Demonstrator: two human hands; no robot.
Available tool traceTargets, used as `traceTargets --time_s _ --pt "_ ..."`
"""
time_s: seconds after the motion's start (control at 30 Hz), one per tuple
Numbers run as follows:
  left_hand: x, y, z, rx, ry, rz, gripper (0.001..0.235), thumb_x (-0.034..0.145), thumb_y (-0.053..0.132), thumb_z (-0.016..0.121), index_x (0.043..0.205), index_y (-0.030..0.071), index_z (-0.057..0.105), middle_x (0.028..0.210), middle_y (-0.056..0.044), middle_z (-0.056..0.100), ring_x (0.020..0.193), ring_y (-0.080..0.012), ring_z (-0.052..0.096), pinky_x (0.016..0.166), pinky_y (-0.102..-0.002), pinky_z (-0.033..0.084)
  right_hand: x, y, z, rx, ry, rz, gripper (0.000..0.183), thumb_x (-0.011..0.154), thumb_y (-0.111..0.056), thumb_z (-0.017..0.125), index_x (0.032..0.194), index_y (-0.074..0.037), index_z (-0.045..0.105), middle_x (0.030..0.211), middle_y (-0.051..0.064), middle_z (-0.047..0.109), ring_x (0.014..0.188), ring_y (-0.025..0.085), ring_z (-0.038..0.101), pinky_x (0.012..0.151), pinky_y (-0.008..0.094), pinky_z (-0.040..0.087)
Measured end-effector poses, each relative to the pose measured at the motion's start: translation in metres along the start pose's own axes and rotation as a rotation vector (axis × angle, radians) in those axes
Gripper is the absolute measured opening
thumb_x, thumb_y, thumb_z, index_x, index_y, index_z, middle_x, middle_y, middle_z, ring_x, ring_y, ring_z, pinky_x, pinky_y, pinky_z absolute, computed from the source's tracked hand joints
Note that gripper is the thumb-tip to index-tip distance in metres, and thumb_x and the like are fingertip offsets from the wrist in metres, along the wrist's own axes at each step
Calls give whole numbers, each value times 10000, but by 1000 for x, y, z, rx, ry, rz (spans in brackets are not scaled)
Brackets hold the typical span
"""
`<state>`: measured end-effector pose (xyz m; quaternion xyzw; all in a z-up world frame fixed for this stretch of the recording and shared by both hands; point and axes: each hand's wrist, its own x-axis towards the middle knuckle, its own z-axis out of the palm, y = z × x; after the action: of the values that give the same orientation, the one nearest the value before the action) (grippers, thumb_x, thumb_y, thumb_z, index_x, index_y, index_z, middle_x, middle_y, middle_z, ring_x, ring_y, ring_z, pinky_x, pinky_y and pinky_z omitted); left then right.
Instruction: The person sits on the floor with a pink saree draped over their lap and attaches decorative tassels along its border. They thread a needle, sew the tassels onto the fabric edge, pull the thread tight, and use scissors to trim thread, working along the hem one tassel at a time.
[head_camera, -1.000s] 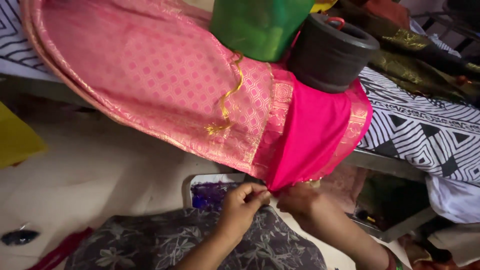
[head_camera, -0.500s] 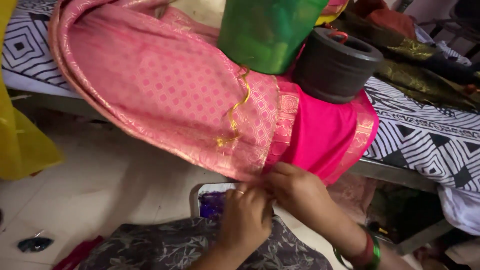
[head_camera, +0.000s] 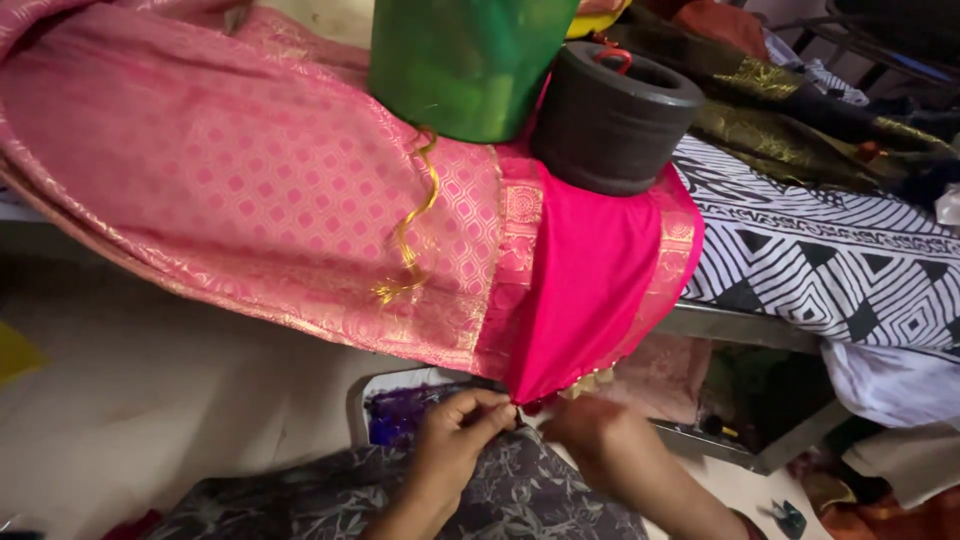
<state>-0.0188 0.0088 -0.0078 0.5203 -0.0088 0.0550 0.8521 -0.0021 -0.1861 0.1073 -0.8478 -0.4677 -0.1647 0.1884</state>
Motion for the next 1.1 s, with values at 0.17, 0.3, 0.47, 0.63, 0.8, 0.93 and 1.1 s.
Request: traceTargets --time_s 0.17,0.3,0.47,0.63,0.8,0.93,1.1 --pt "-6 31 4 344 51 280 105 837 98 788 916 29 780 806 -41 748 745 -142 679 690 -291 545 42 -41 -35 -111 -101 -164 270 699 -56 702 957 -121 746 881 62 683 806 285 717 686 398 562" --pt "-11 44 10 626 86 566 111 798 83 787 891 40 747 834 -88 727 810 -261 683 724 -363 533 83 -50 -34 -96 -110 -154 275 726 -81 706 992 -130 757 922 85 664 742 305 693 618 418 553" --pt "-28 80 12 1020 128 824 133 729 76 786 829 57 699 841 -122 710 891 -356 664 758 -476 482 99 -35 -3 -160 -146 -114 177 762 -85 713 927 -137 752 920 83 667 690 319 687 571 435 546" --pt "-13 53 16 887 147 567 193 772 125 762 934 45 695 851 -111 720 811 -284 680 713 -390 506 79 -33 -16 -14 12 41 148 757 -93 755 904 -89 732 843 99 680 721 286 700 596 387 550" --pt "5 -19 16 41 46 -22 126 864 108 771 962 38 734 808 -11 719 731 -103 662 670 -255 520 32 -15 3 339 -26 678 123 845 -111 743 947 -42 741 802 79 774 665 201 746 571 340 576" --pt "1 -11 28 127 103 67 123 853 113 808 935 27 781 760 5 721 670 -71 607 599 -254 475 -6 33 43 880 114 856 139 855 -66 716 940 41 742 837 91 788 707 163 751 597 320 622" --pt "-9 14 31 478 179 320 137 816 143 819 887 38 765 743 -26 736 640 -85 653 587 -256 505 -9 34 49 1035 99 834 148 889 -90 722 949 31 783 792 87 756 632 141 669 581 276 548"
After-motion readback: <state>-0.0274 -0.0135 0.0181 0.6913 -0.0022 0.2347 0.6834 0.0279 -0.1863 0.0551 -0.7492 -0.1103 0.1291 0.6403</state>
